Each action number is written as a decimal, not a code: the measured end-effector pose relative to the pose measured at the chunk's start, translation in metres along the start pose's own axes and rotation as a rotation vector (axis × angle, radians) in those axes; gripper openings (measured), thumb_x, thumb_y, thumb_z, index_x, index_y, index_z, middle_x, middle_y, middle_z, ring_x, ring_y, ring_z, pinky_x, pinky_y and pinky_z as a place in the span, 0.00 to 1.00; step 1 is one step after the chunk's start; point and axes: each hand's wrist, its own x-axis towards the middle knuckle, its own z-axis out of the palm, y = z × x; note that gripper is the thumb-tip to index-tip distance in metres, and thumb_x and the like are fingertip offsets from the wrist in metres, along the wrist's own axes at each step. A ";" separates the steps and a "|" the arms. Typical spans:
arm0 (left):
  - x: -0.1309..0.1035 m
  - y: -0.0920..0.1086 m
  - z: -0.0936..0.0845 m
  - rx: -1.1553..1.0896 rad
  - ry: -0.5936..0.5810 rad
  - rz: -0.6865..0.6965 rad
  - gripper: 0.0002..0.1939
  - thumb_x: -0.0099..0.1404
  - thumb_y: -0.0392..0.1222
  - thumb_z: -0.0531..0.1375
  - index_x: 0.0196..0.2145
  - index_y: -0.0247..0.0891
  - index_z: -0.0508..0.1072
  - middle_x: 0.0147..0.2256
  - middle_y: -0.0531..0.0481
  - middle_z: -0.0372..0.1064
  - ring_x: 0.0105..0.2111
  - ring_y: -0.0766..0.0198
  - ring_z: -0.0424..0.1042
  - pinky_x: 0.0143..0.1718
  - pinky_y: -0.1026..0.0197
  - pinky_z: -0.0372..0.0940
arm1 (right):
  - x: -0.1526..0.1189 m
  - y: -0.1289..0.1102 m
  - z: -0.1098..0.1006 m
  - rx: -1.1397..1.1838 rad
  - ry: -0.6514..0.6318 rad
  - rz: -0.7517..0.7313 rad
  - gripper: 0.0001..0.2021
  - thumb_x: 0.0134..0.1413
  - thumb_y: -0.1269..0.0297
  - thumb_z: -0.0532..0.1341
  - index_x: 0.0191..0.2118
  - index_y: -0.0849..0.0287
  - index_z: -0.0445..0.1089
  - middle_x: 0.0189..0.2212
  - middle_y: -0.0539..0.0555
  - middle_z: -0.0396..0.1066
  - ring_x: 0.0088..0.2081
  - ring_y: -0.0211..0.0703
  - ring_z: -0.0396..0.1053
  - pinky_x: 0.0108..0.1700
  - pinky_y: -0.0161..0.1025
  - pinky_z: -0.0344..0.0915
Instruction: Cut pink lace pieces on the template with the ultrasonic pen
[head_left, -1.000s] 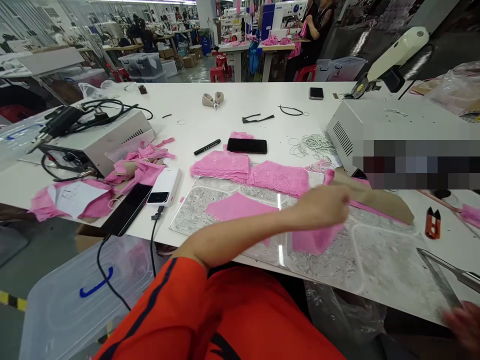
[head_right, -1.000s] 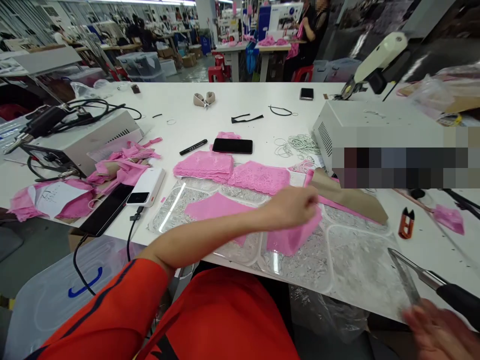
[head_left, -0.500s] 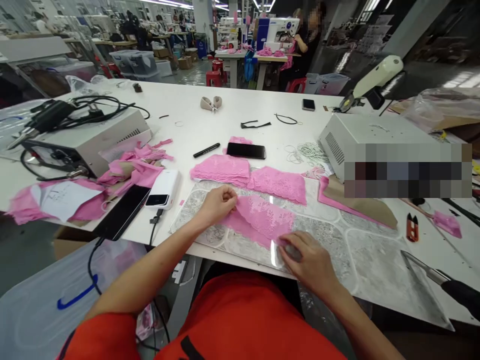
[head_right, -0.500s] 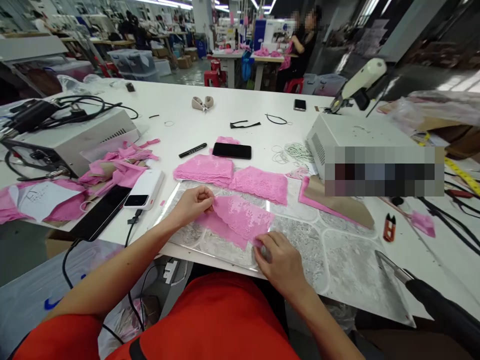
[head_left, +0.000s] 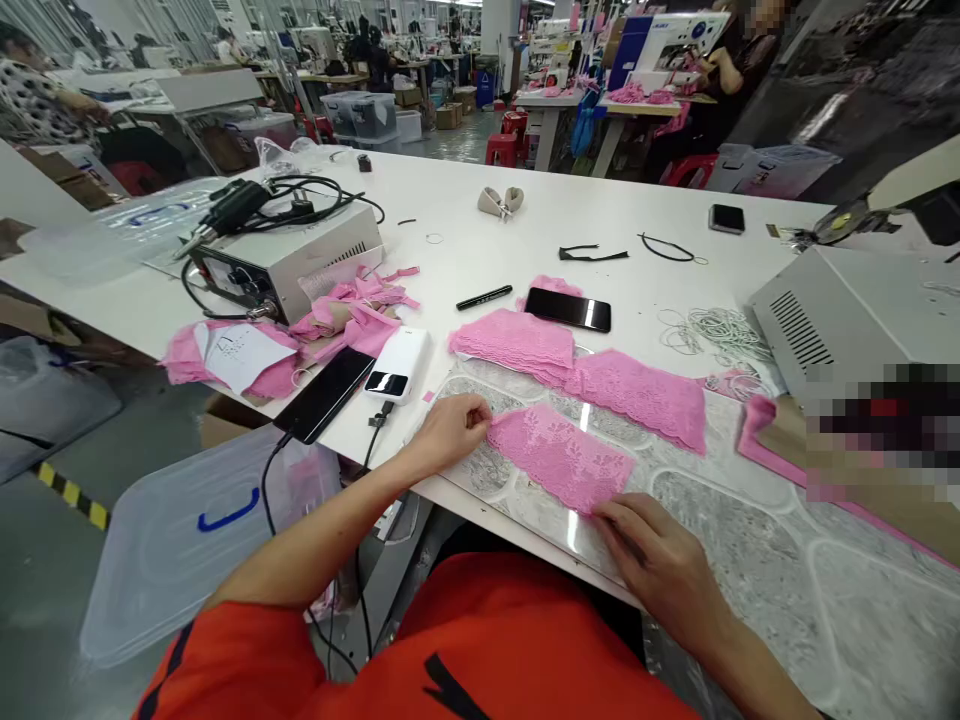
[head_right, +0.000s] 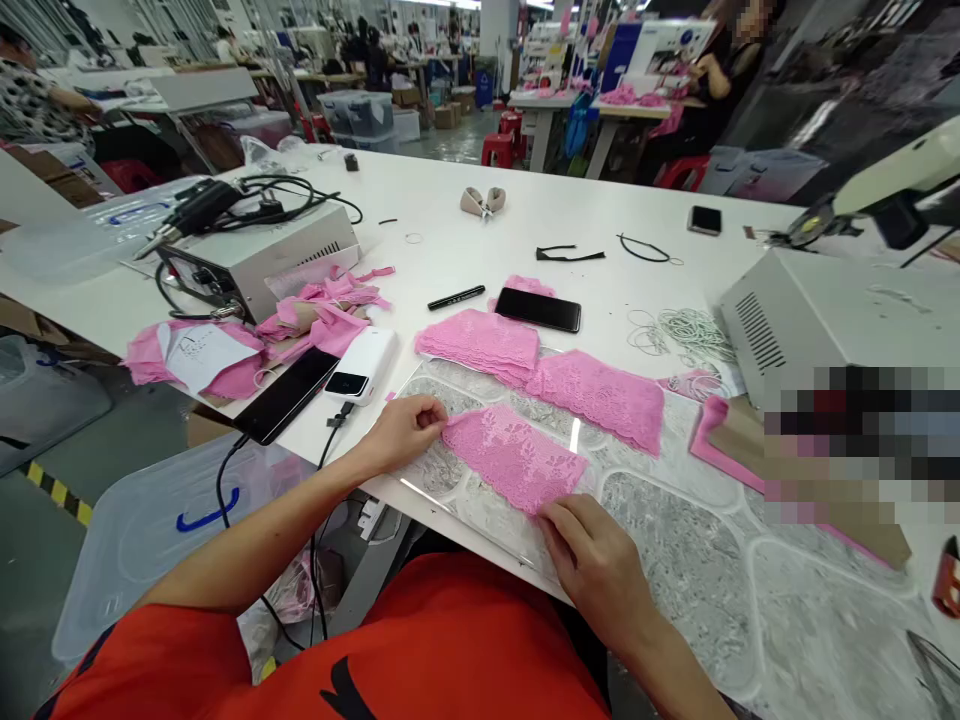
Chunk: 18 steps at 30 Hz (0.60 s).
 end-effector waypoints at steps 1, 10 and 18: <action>-0.001 -0.002 0.001 0.028 0.003 0.013 0.06 0.56 0.28 0.58 0.27 0.36 0.73 0.24 0.55 0.68 0.27 0.67 0.66 0.30 0.65 0.60 | -0.001 0.000 0.001 -0.001 -0.001 -0.008 0.05 0.62 0.72 0.59 0.40 0.56 0.71 0.31 0.51 0.73 0.32 0.38 0.72 0.35 0.34 0.71; -0.006 -0.024 -0.012 0.141 -0.064 0.322 0.07 0.65 0.37 0.62 0.42 0.40 0.76 0.43 0.46 0.70 0.44 0.60 0.70 0.48 0.58 0.66 | -0.011 0.004 0.000 0.002 -0.012 0.013 0.06 0.63 0.67 0.59 0.44 0.56 0.70 0.34 0.54 0.74 0.36 0.41 0.74 0.38 0.36 0.74; 0.015 -0.021 -0.025 0.200 -0.197 0.511 0.08 0.70 0.36 0.56 0.34 0.37 0.75 0.39 0.47 0.71 0.39 0.64 0.71 0.44 0.64 0.67 | 0.018 0.029 -0.018 0.259 -0.310 0.305 0.14 0.66 0.58 0.53 0.30 0.55 0.70 0.25 0.52 0.71 0.26 0.38 0.68 0.27 0.34 0.66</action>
